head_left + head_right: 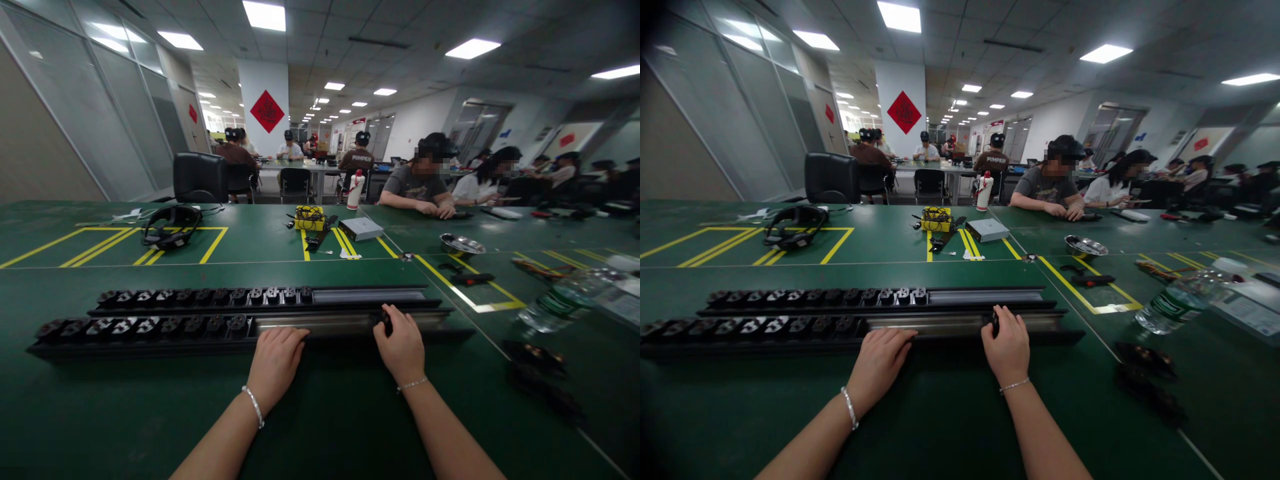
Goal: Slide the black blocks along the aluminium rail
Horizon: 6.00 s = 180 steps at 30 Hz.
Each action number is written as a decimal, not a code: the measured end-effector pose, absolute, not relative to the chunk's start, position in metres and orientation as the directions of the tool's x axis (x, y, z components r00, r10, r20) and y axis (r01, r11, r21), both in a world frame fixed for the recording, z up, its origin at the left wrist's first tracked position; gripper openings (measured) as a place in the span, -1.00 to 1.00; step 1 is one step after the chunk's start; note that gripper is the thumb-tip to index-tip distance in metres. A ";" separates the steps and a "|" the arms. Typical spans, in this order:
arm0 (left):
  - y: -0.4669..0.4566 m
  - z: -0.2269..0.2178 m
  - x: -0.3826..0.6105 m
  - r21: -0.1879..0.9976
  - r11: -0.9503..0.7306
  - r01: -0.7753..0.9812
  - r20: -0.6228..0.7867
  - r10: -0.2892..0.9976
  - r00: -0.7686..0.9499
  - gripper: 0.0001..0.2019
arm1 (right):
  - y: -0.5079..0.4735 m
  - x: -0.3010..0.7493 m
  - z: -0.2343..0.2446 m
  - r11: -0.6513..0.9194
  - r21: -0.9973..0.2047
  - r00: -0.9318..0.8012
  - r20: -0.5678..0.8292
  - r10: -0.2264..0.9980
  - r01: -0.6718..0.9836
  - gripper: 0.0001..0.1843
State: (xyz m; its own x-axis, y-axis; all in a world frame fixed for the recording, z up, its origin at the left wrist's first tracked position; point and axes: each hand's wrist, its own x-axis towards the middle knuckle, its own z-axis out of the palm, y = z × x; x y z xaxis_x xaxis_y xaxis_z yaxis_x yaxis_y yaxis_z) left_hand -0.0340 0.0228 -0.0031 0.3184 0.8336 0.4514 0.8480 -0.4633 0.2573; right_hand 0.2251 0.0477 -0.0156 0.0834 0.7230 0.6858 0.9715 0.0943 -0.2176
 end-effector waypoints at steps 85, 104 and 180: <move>0.023 -0.005 -0.035 0.257 -0.453 0.853 0.441 0.841 0.314 -0.76 | 0.047 0.234 -0.011 -0.032 -0.297 0.220 0.625 0.749 0.954 -0.59; 0.023 -0.004 -0.035 0.252 -0.460 0.851 0.449 0.835 0.318 -0.75 | 0.047 0.236 -0.008 -0.018 -0.297 0.204 0.610 0.765 0.955 -0.58; 0.023 -0.005 -0.035 0.259 -0.449 0.855 0.438 0.844 0.311 -0.75 | 0.050 0.244 -0.014 -0.056 -0.320 0.252 0.614 0.748 0.946 -0.56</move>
